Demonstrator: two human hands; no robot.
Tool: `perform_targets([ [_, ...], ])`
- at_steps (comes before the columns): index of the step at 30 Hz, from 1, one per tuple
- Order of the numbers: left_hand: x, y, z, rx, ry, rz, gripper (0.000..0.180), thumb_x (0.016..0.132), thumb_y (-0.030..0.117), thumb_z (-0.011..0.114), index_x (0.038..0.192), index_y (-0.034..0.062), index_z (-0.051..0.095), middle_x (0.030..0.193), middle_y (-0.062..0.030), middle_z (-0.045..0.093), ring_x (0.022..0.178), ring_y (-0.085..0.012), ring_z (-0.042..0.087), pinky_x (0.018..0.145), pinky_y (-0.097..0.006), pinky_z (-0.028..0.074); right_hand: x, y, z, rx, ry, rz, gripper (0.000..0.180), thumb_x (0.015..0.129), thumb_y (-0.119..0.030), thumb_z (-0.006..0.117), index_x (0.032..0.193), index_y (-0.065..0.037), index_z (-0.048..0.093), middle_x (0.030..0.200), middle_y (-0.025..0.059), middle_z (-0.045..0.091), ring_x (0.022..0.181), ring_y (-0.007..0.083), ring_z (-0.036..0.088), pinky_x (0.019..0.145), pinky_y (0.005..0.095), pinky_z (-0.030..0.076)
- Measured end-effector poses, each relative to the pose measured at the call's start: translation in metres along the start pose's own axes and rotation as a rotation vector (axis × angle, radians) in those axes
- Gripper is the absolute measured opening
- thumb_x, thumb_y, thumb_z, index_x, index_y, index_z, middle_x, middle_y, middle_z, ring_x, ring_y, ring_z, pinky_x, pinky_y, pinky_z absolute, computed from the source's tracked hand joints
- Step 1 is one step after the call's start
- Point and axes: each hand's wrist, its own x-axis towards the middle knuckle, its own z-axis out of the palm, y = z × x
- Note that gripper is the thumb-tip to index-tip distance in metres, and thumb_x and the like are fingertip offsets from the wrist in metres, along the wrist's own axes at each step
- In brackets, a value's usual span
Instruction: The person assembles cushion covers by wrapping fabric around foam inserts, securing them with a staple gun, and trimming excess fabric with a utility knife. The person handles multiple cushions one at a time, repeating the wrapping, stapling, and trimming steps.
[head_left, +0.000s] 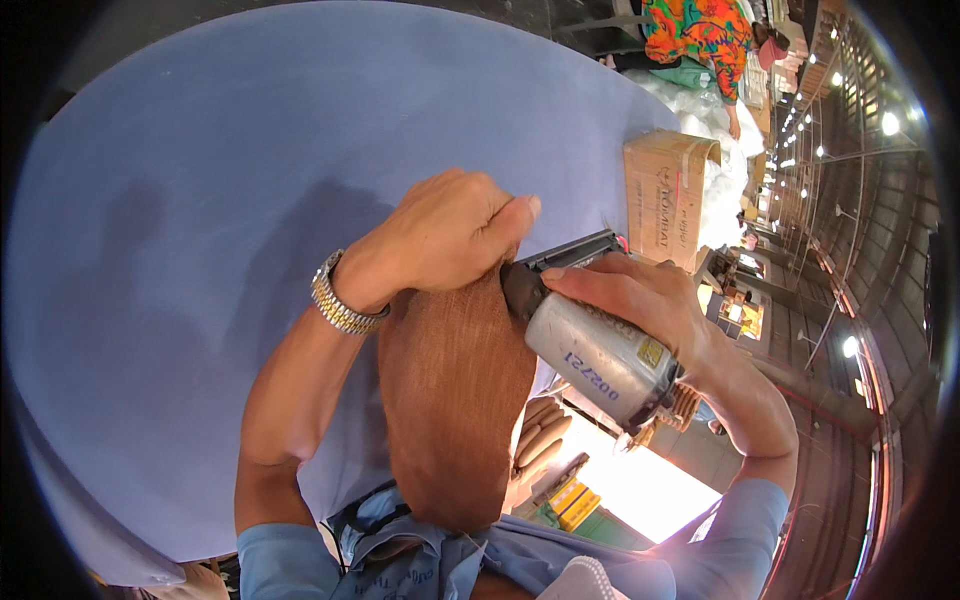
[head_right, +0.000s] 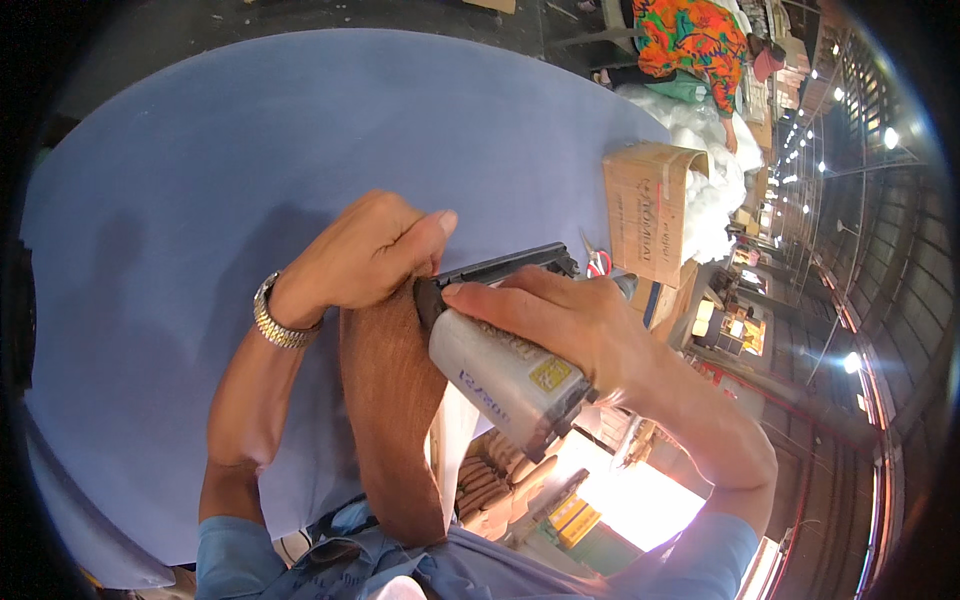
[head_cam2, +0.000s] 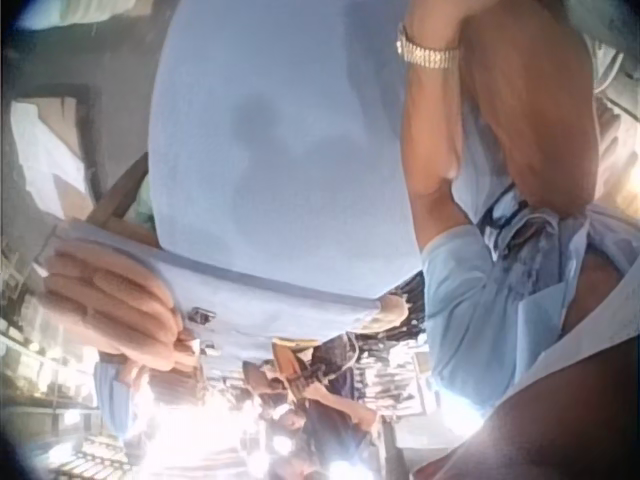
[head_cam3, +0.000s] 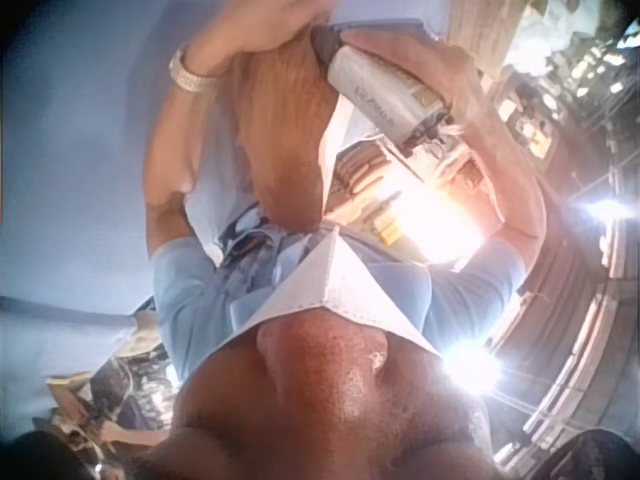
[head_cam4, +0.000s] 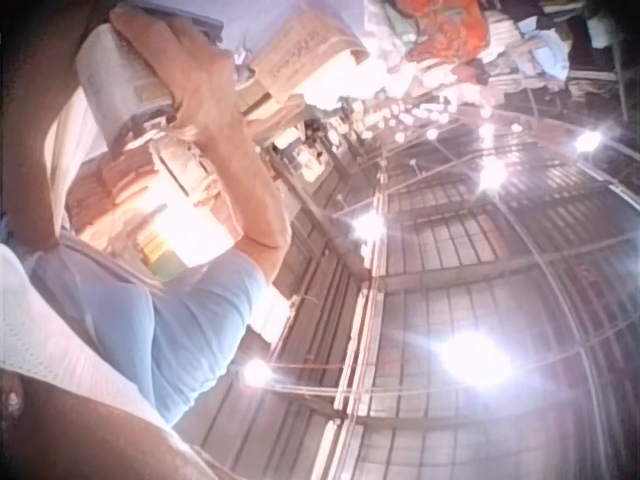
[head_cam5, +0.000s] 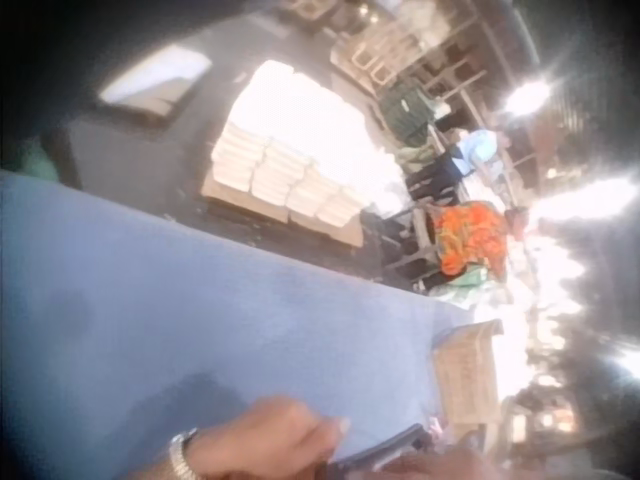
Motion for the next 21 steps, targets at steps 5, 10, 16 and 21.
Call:
perform_targets([
  [5,-0.004,0.007,-0.002,-0.064,0.013,-0.058,0.06,0.106,0.041,0.046,0.075,-0.0053,0.069,0.061,-0.0177,0.061,0.058,-0.0235,0.059,0.063,-0.04,0.049,0.0,-0.007,-0.003,-0.008,-0.034,0.072,0.068,0.073,-0.018,0.082,0.137,-0.004,0.063,0.114,0.0178,0.071,0.097,0.035,0.072,0.081,0.0404,0.057],
  [10,-0.007,0.018,-0.008,-0.006,0.001,-0.161,0.059,0.106,0.042,0.047,0.082,-0.0069,0.07,0.069,-0.0169,0.067,0.068,-0.0212,0.062,0.074,-0.038,0.052,-0.004,0.01,0.004,0.077,0.029,-0.065,0.091,0.061,-0.02,0.089,0.145,-0.016,0.055,0.117,0.0128,0.069,0.101,0.0403,0.068,0.086,0.0463,0.056],
  [16,-0.026,0.024,0.008,-0.103,0.221,-0.25,0.064,0.108,0.049,0.046,0.092,-0.0055,0.075,0.088,-0.0105,0.073,0.084,-0.0222,0.066,0.088,-0.035,0.053,-0.036,-0.018,0.029,0.033,0.292,-0.107,0.089,0.061,-0.008,0.086,0.144,-0.014,0.055,0.122,0.0143,0.069,0.109,0.0398,0.067,0.09,0.0437,0.056],
  [21,-0.052,0.06,0.006,0.064,0.398,-0.51,0.063,0.103,0.055,0.054,0.098,-0.0043,0.075,0.092,-0.0127,0.073,0.085,-0.0218,0.066,0.085,-0.035,0.054,-0.117,0.001,0.096,0.172,0.633,-0.004,0.078,0.07,-0.005,0.081,0.143,-0.01,0.056,0.126,0.0158,0.067,0.114,0.04,0.066,0.094,0.0421,0.055],
])
